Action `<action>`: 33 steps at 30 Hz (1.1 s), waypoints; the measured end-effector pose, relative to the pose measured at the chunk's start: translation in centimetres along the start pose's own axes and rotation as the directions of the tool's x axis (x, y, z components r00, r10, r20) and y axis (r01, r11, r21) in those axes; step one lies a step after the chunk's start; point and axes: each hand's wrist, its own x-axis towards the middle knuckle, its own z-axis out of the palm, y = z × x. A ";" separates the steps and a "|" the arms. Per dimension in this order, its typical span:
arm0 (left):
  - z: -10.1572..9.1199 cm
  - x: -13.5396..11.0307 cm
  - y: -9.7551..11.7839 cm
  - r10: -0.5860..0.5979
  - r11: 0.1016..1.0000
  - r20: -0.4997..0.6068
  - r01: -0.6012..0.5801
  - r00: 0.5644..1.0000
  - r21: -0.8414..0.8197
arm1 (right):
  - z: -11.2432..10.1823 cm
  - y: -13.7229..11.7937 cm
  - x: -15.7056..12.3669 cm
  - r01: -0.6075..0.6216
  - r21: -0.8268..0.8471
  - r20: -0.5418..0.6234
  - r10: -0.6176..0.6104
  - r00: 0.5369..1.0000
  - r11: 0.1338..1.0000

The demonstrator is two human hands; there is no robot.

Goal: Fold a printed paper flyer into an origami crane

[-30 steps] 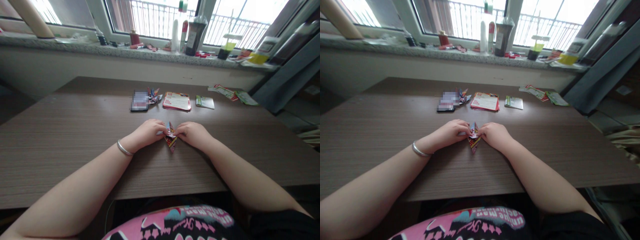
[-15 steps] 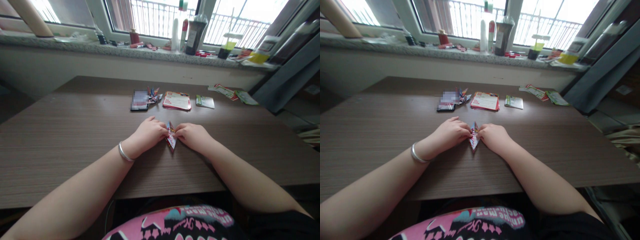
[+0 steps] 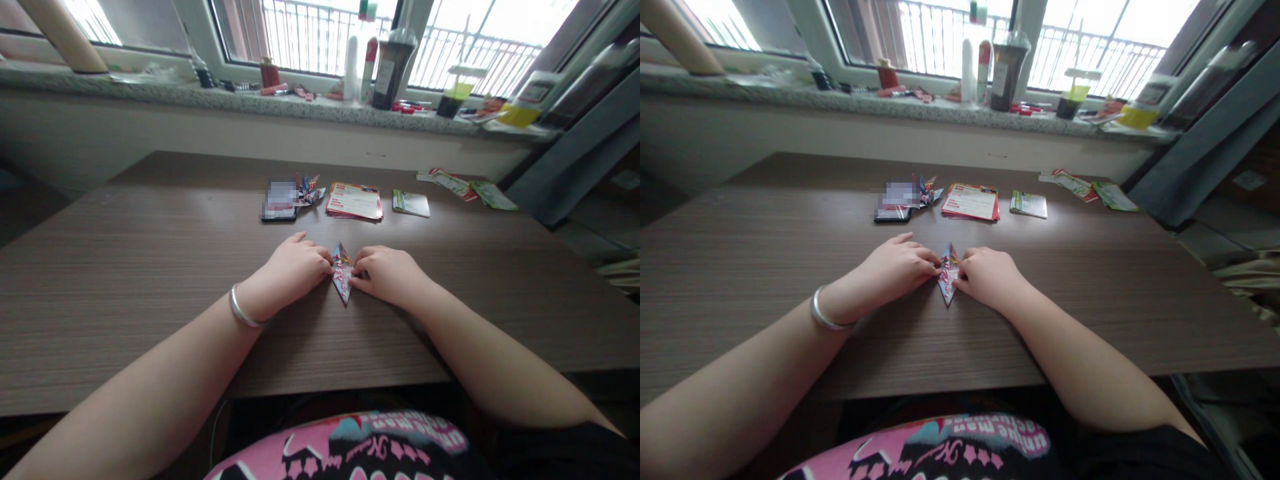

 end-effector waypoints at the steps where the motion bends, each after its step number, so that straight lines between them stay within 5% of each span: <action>1: 0.0 0.0 -0.1 -0.002 1.000 0.003 0.002 1.000 -0.002 | 0.0 -0.1 0.0 -0.003 0.003 -0.001 0.003 1.000 1.000; 14: 0.3 -0.1 -0.4 0.092 0.991 -0.103 -0.082 0.990 0.103 | 1.1 -0.4 0.0 0.022 -0.084 -0.046 -0.026 0.999 0.996; 28: 1.3 -0.3 -0.2 0.067 0.993 -0.094 -0.075 0.993 -0.088 | 2.4 3.1 1.4 0.000 0.005 -0.139 0.001 0.990 1.000; 33: 2.0 0.0 -0.3 0.107 0.982 -0.159 -0.129 0.981 -0.139 | 2.2 2.7 1.4 0.109 0.037 -0.214 -0.099 0.972 0.993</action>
